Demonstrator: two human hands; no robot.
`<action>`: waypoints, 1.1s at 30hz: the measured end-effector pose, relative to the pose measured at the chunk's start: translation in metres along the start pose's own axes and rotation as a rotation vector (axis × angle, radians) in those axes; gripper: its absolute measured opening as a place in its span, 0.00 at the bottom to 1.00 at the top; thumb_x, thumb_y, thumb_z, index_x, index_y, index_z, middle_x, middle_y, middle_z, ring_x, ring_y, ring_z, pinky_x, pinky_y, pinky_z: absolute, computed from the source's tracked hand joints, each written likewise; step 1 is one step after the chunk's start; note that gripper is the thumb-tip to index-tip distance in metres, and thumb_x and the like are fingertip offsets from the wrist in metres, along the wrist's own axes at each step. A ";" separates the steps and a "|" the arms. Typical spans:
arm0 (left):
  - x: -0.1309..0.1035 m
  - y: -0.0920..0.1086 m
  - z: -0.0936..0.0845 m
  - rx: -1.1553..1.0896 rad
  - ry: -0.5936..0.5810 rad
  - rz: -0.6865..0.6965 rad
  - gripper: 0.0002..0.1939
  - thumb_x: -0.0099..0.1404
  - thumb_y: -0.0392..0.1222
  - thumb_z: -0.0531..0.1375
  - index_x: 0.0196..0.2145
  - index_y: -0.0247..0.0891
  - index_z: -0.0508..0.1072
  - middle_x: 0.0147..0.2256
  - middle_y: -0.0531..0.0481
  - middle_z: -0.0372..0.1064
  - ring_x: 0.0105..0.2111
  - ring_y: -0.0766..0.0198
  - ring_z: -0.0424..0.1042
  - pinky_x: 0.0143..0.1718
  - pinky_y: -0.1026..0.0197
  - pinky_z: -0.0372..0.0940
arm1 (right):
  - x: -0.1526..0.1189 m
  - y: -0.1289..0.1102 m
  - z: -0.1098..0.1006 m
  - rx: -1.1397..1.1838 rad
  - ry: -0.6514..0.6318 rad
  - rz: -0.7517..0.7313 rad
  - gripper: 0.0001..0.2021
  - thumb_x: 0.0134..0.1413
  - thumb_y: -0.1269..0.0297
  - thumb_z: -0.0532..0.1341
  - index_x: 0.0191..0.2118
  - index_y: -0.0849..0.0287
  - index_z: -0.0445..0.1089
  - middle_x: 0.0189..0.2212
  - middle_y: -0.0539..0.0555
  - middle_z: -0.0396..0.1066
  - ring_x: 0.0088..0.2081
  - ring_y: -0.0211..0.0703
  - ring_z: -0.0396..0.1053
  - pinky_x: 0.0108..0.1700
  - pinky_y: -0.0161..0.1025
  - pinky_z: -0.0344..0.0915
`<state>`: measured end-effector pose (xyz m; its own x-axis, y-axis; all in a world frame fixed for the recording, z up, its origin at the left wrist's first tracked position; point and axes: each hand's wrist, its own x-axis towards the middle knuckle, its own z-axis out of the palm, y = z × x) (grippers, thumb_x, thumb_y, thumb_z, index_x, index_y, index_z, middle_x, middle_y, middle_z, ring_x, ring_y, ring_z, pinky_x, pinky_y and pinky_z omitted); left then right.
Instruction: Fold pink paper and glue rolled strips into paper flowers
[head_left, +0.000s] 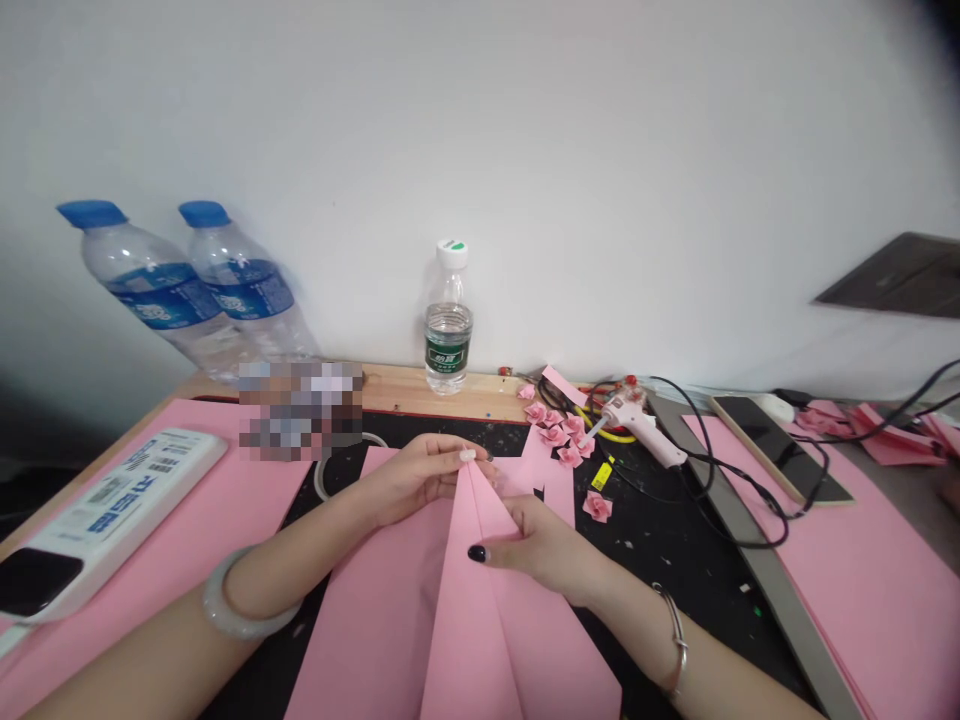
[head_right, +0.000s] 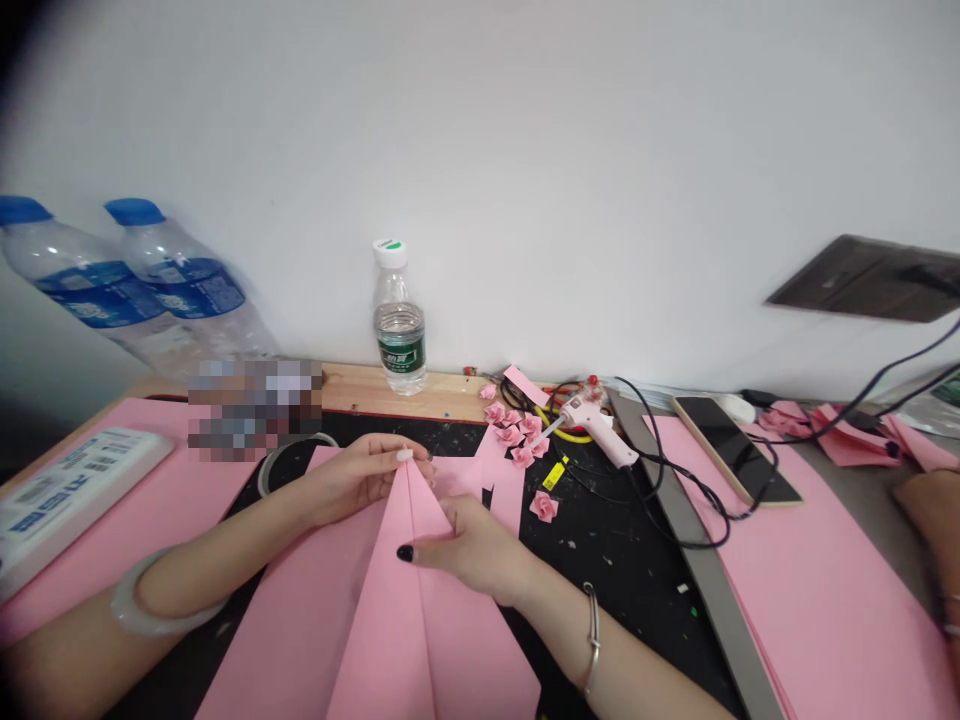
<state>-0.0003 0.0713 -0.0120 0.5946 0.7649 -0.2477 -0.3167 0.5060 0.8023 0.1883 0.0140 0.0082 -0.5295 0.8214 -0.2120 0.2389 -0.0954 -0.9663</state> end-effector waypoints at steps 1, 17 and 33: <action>0.000 0.000 0.000 0.007 0.000 -0.001 0.12 0.57 0.41 0.67 0.37 0.32 0.77 0.35 0.41 0.77 0.34 0.60 0.76 0.38 0.62 0.68 | 0.000 0.000 0.000 -0.028 0.021 -0.008 0.31 0.46 0.59 0.68 0.57 0.58 0.65 0.58 0.58 0.62 0.60 0.54 0.57 0.61 0.51 0.51; 0.001 -0.002 0.007 0.081 0.076 0.012 0.15 0.54 0.48 0.67 0.28 0.30 0.79 0.28 0.40 0.76 0.29 0.61 0.75 0.33 0.63 0.66 | -0.002 0.000 -0.003 0.199 -0.103 -0.020 0.16 0.49 0.60 0.66 0.46 0.55 0.75 0.60 0.53 0.59 0.57 0.55 0.60 0.55 0.49 0.62; -0.002 -0.001 0.011 0.184 -0.017 0.015 0.11 0.57 0.45 0.64 0.31 0.32 0.81 0.30 0.41 0.77 0.29 0.60 0.74 0.35 0.60 0.65 | -0.009 0.004 -0.003 0.023 -0.085 0.051 0.23 0.52 0.64 0.62 0.55 0.51 0.67 0.46 0.53 0.72 0.47 0.54 0.69 0.50 0.51 0.65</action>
<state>0.0073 0.0643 -0.0064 0.6040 0.7640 -0.2269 -0.1863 0.4122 0.8919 0.1968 0.0081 0.0065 -0.5846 0.7643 -0.2721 0.2496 -0.1497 -0.9567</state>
